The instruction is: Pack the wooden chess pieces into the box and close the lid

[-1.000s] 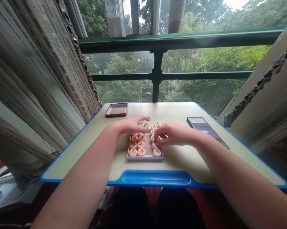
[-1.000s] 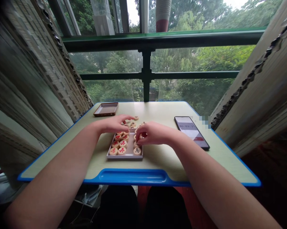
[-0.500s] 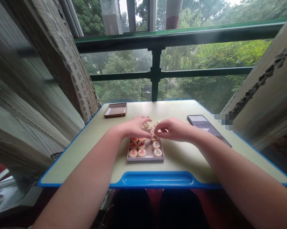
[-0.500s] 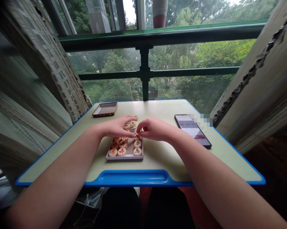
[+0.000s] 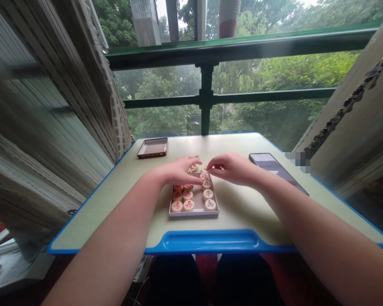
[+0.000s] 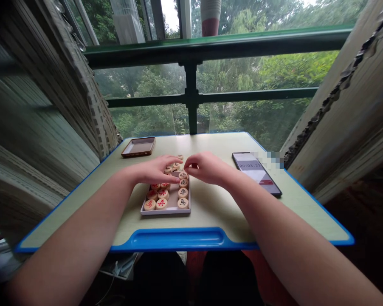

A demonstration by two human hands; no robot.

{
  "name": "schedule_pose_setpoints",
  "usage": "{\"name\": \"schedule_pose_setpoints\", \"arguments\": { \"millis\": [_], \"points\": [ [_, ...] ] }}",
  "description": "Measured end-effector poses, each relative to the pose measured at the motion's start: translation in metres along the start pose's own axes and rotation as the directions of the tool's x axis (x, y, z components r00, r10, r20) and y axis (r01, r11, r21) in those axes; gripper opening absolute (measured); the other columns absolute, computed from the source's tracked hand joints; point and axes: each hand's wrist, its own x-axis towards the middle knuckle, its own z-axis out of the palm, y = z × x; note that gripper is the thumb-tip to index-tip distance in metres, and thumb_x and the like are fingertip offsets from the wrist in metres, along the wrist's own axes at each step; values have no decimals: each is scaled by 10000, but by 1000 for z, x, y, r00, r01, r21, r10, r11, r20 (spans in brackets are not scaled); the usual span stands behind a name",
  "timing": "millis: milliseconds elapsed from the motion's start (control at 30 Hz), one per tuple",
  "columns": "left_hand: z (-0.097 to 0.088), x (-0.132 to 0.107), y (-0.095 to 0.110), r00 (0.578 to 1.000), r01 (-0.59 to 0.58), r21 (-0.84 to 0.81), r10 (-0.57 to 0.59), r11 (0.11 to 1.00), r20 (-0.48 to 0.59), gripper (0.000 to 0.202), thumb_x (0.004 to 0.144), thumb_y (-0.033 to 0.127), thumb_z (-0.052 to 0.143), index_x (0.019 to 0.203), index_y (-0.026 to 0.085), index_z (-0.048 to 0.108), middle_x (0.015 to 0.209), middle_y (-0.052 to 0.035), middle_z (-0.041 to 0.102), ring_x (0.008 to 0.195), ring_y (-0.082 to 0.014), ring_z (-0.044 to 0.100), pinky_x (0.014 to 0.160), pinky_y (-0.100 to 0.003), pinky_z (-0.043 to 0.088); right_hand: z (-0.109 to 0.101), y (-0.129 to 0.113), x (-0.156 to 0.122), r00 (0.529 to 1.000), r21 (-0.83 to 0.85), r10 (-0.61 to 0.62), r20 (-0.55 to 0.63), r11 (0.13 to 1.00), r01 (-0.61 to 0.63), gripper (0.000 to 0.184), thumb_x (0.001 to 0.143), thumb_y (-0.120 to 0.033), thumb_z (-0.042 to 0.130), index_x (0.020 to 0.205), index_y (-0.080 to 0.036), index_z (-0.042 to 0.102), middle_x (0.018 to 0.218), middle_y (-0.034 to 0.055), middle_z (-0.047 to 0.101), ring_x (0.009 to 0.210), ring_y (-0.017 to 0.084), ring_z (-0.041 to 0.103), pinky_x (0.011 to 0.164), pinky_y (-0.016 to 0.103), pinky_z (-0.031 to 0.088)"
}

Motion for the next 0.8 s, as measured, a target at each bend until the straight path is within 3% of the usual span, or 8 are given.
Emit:
{"name": "schedule_pose_setpoints", "arguments": {
  "millis": [133,300,467,667,800],
  "points": [
    [0,3,-1,999,22,-50,-23,998,-28,718,696,591,523,1293,201,443,1368,-91,421,1251,-256,369,1025,-329,294,12,19,10,976,-128,58,-208,988,-86,274,792,-180,491,985,-177,686,962,86,645,858,193,544,772,295,407],
    [0,7,1,991,52,-158,-72,986,-117,462,716,365,531,1143,197,577,1250,-66,533,1112,-221,506,921,-280,405,26,35,17,987,-193,-11,-161,981,-21,275,820,-308,509,993,-199,692,1034,91,646,941,235,501,881,373,368],
    [-3,6,4,980,13,-130,-38,991,-193,245,674,246,502,807,182,698,1040,-58,603,957,-201,565,868,-265,432,28,35,20,985,-110,78,-153,989,-95,234,801,-315,528,914,-205,701,893,56,691,868,219,519,798,340,400],
    [-2,8,3,985,10,-146,-35,989,-169,278,667,265,492,781,166,726,1009,-75,621,921,-219,577,845,-275,448,27,37,20,963,3,152,-220,988,-155,202,743,-340,596,863,-217,703,845,34,693,900,223,514,739,314,421],
    [-1,10,1,987,19,-202,-51,979,-153,260,668,274,499,727,153,721,1007,-75,634,877,-214,591,807,-263,466,24,26,16,954,37,59,-293,998,-50,207,744,-325,614,893,-208,696,819,50,677,891,213,529,741,320,428]
  ]
}}
